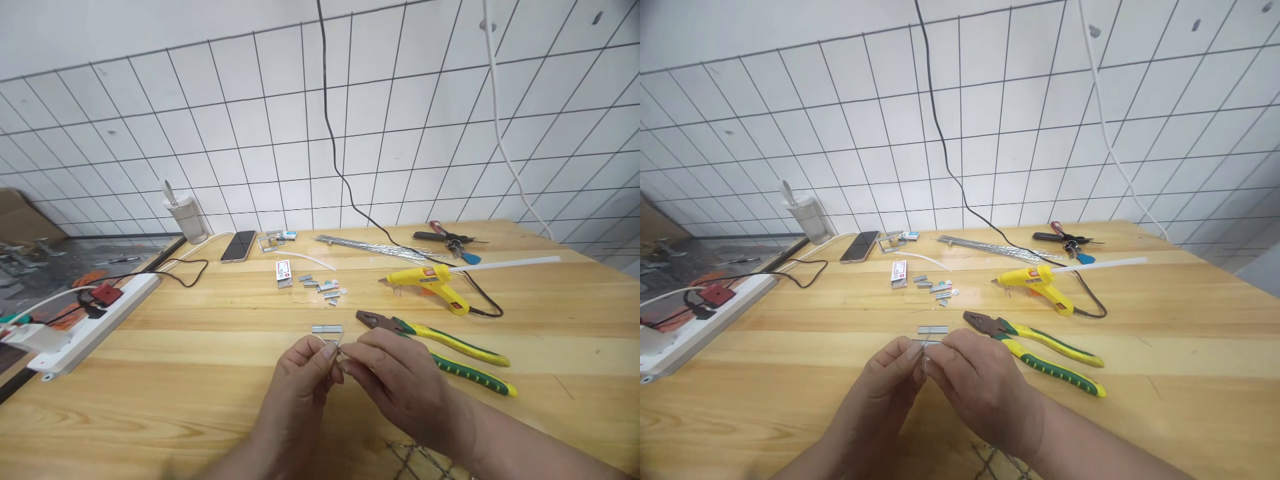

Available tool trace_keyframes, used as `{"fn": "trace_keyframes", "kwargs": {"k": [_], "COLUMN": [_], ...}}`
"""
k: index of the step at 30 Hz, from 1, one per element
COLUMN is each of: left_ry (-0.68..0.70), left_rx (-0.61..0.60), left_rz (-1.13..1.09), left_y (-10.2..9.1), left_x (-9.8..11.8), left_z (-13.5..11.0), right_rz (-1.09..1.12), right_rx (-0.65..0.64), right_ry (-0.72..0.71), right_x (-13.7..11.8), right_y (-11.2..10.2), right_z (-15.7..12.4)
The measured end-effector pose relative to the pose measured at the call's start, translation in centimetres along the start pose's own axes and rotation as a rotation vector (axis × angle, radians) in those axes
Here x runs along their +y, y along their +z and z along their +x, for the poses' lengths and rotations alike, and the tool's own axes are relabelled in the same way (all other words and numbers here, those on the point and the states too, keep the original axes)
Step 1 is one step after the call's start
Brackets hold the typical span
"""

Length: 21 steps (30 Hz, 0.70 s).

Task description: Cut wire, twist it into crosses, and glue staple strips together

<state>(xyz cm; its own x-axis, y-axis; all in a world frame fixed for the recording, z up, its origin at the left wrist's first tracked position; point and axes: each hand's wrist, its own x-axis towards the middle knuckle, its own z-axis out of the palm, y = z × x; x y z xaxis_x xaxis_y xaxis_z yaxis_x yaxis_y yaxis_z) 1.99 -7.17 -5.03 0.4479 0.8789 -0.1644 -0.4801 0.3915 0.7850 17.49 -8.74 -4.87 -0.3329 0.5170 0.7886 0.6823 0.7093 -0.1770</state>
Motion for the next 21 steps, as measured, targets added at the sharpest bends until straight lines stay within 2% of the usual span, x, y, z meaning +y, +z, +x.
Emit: {"fn": "trace_keyframes", "kwargs": {"k": [5,8,21], "left_ry": [0.006,0.004,0.045], "left_rx": [0.02,0.048,0.074], "left_rz": [-0.006,-0.002,0.031], "left_y": [0.25,0.4,0.02], "left_x": [0.06,0.03,-0.34], "left_z": [-0.09,0.03,0.33], "right_rz": [-0.029,-0.018,0.283], "right_rx": [0.017,0.018,-0.035], "right_ry": [-0.043,-0.015,0.318], "right_x": [-0.01,-0.15,-0.81], "right_y": [-0.19,-0.11,0.47], "right_z": [0.12,0.11,0.0]}}
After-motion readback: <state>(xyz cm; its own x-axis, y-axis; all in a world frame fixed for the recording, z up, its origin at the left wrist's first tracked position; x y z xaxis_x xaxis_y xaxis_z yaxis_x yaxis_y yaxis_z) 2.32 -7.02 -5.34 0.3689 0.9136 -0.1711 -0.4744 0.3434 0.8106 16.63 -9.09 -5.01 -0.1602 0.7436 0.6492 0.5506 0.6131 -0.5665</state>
